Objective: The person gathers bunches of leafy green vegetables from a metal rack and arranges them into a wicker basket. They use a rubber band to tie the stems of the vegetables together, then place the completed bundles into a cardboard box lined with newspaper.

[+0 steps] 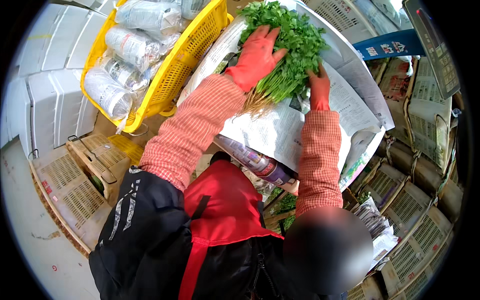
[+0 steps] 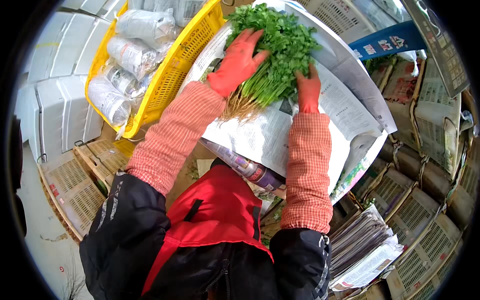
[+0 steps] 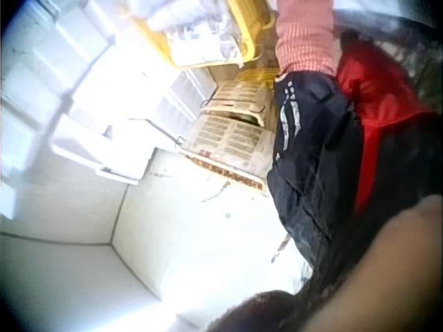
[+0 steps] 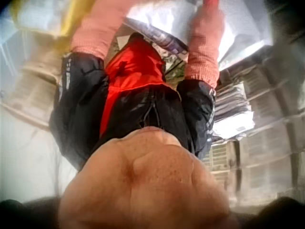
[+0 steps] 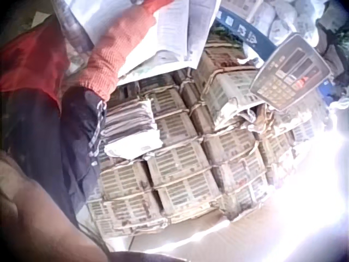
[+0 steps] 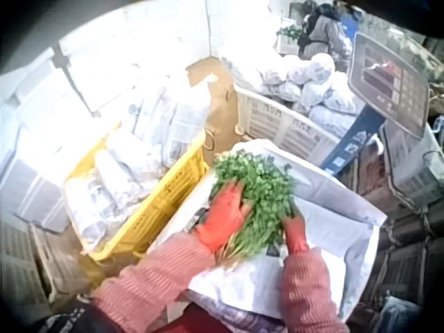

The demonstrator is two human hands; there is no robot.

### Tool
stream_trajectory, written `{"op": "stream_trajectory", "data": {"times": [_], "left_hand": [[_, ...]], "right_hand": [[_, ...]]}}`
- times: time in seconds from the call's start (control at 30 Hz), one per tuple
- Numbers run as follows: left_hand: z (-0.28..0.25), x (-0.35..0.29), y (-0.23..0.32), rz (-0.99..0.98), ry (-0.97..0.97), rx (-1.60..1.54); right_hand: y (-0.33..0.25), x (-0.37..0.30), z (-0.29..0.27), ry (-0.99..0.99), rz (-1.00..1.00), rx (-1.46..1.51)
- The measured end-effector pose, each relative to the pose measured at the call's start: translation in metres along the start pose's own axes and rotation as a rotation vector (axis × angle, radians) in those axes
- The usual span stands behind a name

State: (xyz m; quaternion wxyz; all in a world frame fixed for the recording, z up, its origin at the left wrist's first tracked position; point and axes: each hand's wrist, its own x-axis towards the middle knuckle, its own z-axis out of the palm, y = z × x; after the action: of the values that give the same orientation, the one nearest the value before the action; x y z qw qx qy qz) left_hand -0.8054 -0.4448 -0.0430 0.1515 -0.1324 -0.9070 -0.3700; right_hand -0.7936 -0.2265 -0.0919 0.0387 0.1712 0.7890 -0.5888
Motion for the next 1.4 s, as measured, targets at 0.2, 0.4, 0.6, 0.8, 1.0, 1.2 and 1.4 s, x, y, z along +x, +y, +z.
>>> {"op": "stream_trajectory", "data": {"times": [0.2, 0.4, 0.6, 0.8, 1.0, 1.2, 1.4], "left_hand": [[0.042, -0.012, -0.019, 0.054, -0.230, 0.244], [-0.009, 0.026, -0.031, -0.301, -0.336, -0.472], [-0.032, 0.053, 0.032, -0.015, -0.656, -0.459], [0.031, 0.025, 0.041, 0.624, -0.673, -0.176], [0.043, 0.046, 0.050, 0.420, -0.967, -0.311], [0.066, 0.032, 0.021, 0.638, -0.918, -0.195], [0.070, 0.023, 0.010, 0.657, -0.904, -0.182]], "right_hand": [[0.029, 0.008, -0.006, 0.029, -0.099, -0.293], [-0.023, -0.038, -0.034, 0.169, -0.158, -0.187], [-0.014, -0.128, -0.048, 0.160, -0.127, 0.061], [-0.035, -0.198, -0.026, 0.027, -0.126, -0.162], [-0.040, -0.146, 0.006, 0.074, -0.351, -0.427], [-0.019, -0.110, 0.041, 0.182, -0.403, -0.722], [-0.013, -0.137, 0.043, 0.164, -0.450, -0.399]]}}
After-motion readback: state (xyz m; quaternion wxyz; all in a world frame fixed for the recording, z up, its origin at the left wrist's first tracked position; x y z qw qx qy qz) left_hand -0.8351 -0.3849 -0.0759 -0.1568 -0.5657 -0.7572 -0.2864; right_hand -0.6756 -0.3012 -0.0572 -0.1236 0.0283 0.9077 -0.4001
